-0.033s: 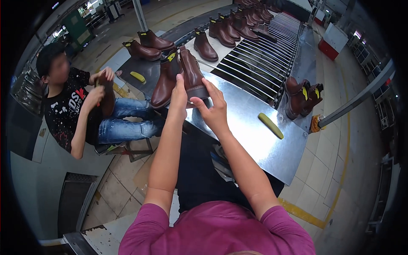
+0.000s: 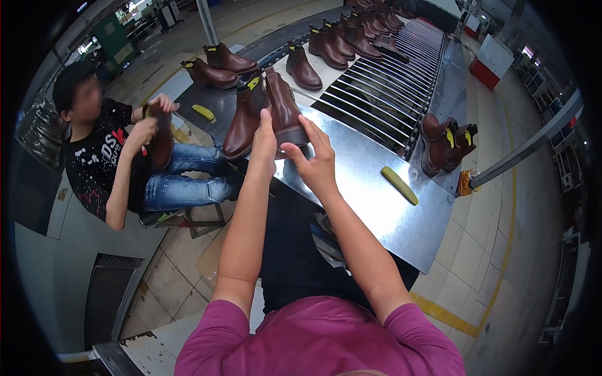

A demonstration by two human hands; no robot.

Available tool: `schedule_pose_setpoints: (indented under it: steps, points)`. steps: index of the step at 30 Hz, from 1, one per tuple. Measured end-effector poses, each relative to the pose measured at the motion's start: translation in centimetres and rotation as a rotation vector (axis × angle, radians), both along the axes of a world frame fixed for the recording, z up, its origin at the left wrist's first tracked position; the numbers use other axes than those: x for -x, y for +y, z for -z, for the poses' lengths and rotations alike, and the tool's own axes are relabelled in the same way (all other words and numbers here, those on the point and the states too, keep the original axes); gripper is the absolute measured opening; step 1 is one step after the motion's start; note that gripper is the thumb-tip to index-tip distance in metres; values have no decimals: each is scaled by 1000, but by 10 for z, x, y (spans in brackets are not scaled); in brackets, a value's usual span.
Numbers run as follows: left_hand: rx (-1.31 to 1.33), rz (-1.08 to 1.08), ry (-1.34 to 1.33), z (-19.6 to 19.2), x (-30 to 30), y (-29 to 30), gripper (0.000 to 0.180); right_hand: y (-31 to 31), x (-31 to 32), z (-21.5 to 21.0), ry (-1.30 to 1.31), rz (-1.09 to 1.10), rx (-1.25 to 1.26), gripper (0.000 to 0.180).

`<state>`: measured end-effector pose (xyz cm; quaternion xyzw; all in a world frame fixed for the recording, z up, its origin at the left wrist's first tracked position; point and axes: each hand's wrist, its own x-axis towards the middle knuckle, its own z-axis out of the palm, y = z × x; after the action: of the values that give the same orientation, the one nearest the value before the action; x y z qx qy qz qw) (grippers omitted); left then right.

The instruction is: Clean and polish leather boots at a manufacturing station.

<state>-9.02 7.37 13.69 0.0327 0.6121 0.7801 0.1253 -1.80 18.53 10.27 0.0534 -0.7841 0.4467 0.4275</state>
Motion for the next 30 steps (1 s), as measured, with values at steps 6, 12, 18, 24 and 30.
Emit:
schedule_pose_setpoints:
  steps: [6, 12, 18, 24, 30]
  points:
    - [16, -40, 209, 19, 1, -3, 63, 10, -12, 10, -33, -105, 43, 71]
    - [467, -244, 572, -8, -43, 20, 96, 31, -36, 25, -82, -264, 75, 60]
    - [538, -254, 621, 7, -59, 49, 96, 33, -22, -38, -83, -208, 343, 46]
    - [645, -394, 866, 65, -78, 85, 103, 34, -20, -60, -144, 68, -21, 31]
    - [476, -38, 925, 107, -121, 87, 107, 92, -77, 18, -151, 7, 210, 31]
